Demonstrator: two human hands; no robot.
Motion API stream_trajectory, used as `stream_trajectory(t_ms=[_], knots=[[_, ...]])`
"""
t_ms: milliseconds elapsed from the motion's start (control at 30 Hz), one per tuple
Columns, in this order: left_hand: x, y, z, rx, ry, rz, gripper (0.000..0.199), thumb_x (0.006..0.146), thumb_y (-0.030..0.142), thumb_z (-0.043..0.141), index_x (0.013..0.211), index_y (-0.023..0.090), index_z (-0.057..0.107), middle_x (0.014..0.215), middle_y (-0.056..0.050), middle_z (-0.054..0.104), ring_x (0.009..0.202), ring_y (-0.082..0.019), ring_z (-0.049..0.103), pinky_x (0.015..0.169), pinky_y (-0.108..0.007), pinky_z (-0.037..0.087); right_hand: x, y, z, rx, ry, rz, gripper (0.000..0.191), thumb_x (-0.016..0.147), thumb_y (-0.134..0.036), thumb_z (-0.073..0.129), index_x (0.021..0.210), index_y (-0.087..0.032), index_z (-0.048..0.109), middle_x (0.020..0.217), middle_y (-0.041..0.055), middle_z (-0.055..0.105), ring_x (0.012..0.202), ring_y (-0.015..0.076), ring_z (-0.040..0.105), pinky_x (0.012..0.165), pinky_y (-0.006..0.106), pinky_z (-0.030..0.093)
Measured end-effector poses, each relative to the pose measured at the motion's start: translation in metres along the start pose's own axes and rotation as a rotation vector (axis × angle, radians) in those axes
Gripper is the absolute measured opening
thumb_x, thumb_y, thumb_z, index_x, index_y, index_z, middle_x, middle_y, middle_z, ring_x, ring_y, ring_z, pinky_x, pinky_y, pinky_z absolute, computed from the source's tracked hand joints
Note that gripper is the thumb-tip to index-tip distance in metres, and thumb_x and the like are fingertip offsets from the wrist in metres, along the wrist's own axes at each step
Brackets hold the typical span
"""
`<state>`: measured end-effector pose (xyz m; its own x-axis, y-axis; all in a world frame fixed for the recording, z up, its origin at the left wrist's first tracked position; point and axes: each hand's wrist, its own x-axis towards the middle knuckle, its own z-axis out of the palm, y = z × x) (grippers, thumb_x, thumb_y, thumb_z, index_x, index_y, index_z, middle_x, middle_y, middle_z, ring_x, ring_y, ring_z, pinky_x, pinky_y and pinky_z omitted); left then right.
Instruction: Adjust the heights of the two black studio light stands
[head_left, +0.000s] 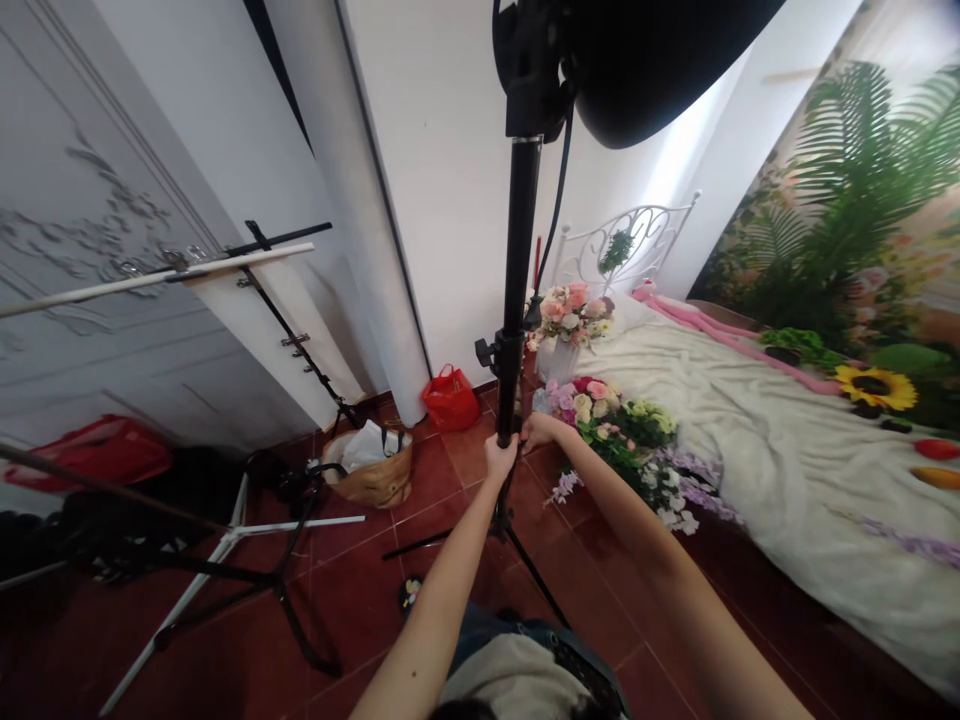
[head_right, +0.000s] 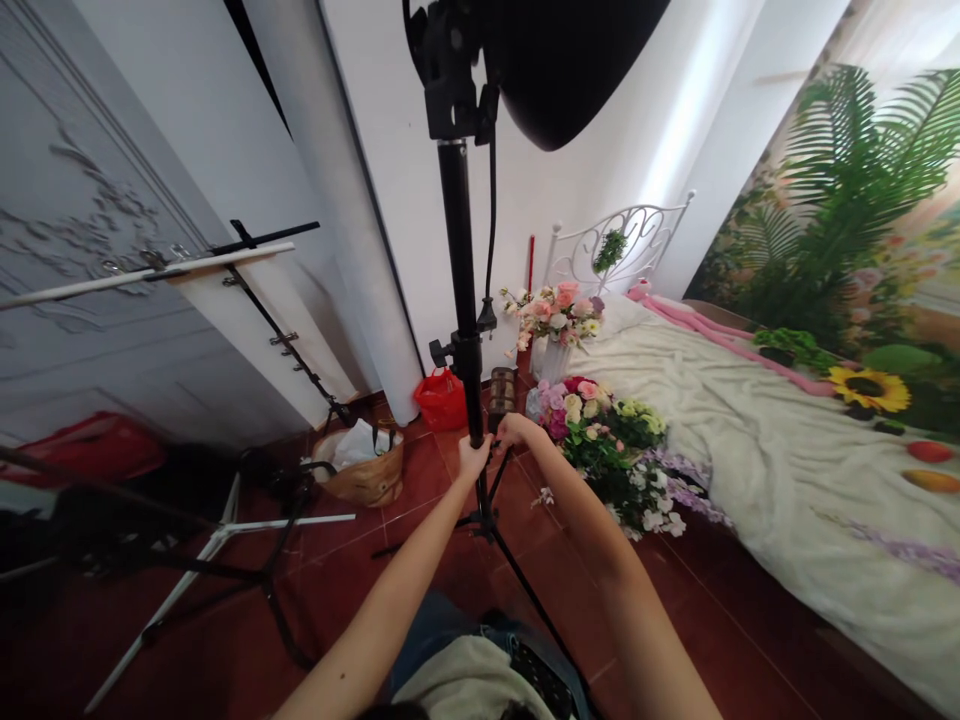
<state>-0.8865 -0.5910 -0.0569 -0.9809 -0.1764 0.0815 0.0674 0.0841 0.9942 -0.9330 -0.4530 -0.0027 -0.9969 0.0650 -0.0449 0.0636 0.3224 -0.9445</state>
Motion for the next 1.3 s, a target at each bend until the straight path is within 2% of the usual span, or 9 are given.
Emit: stream_trajectory(t_ms=[100,167,233,333,633,867,967,1100,1300], knots=[[-0.001,0.002,0.0,-0.018,0.011,0.011,0.025,0.066,0.037,0.064,0.064,0.012,0.064,0.056,-0.004,0.061,0.053,-0.014,0.057,0.049,-0.022,0.042,-0.027,0.018,-0.015,0.043,-0.321,0.021,0.035,0.034,-0.031,0.084,0.063,-0.016,0.071,0.053,-0.0027,0.065,0.05,0.0123,0.057,0.049,0.021,0.044],[-0.001,0.003,0.0,-0.022,0.012,0.015,0.024,0.066,0.037,0.063,0.062,0.013,0.064,0.058,-0.004,0.062,0.054,-0.015,0.057,0.05,-0.022,0.042,-0.044,0.029,-0.019,0.155,-0.407,0.04,0.041,0.048,-0.038,0.08,0.082,-0.016,0.073,0.067,0.0001,0.07,0.061,0.0141,0.061,0.054,0.022,0.048],[-0.001,0.003,0.0,-0.016,0.013,0.009,0.024,0.066,0.036,0.063,0.061,0.013,0.064,0.058,-0.005,0.063,0.055,-0.015,0.057,0.05,-0.022,0.042,-0.055,0.04,-0.016,0.262,-0.356,0.054,0.044,0.056,-0.042,0.076,0.092,-0.016,0.072,0.077,0.0018,0.071,0.07,0.0152,0.064,0.06,0.025,0.052],[-0.001,0.003,0.0,0.005,0.014,0.006,0.024,0.066,0.036,0.063,0.06,0.013,0.064,0.058,-0.005,0.063,0.054,-0.014,0.056,0.05,-0.022,0.041,-0.062,0.052,-0.005,0.35,-0.25,0.043,0.042,0.063,-0.046,0.072,0.092,-0.017,0.07,0.085,0.0037,0.07,0.077,0.0161,0.065,0.066,0.028,0.054],[-0.005,0.008,0.0,-0.014,0.015,0.005,0.023,0.066,0.036,0.063,0.06,0.013,0.062,0.058,-0.005,0.063,0.055,-0.015,0.058,0.051,-0.022,0.041,-0.067,0.063,0.027,0.411,-0.096,-0.029,0.046,0.066,-0.062,0.064,0.084,-0.02,0.063,0.083,0.0003,0.064,0.083,0.016,0.062,0.069,0.027,0.054],[-0.007,0.011,0.001,-0.01,0.071,0.038,0.017,0.067,0.032,0.064,0.07,0.016,0.059,0.067,-0.004,0.064,0.063,-0.015,0.06,0.059,-0.024,0.045,-0.075,0.054,0.045,0.33,0.091,-0.049,0.049,0.071,-0.07,0.052,0.067,-0.022,0.049,0.061,-0.0035,0.051,0.058,0.012,0.05,0.056,0.022,0.045],[-0.009,0.016,0.001,-0.018,0.098,0.047,0.018,0.068,0.029,0.064,0.078,0.017,0.056,0.072,-0.003,0.063,0.065,-0.014,0.06,0.061,-0.023,0.046,-0.077,0.048,0.05,0.283,0.164,-0.014,0.052,0.07,-0.074,0.048,0.063,-0.022,0.046,0.056,-0.0038,0.049,0.056,0.0124,0.049,0.054,0.022,0.043],[-0.01,0.019,0.001,-0.036,0.086,0.039,0.018,0.069,0.03,0.064,0.076,0.017,0.054,0.07,-0.002,0.061,0.063,-0.013,0.058,0.06,-0.023,0.045,-0.075,0.039,0.056,0.206,0.293,0.065,0.053,0.068,-0.074,0.049,0.057,-0.022,0.047,0.049,-0.0022,0.05,0.055,0.014,0.052,0.051,0.023,0.041],[-0.009,0.014,-0.001,-0.068,0.063,0.025,0.02,0.067,0.032,0.066,0.073,0.017,0.055,0.068,-0.002,0.059,0.063,-0.013,0.057,0.059,-0.023,0.045,-0.067,0.024,0.061,0.165,0.403,0.325,0.046,0.068,-0.064,0.057,0.055,-0.019,0.058,0.042,0.0028,0.054,0.051,0.019,0.057,0.042,0.025,0.037]])
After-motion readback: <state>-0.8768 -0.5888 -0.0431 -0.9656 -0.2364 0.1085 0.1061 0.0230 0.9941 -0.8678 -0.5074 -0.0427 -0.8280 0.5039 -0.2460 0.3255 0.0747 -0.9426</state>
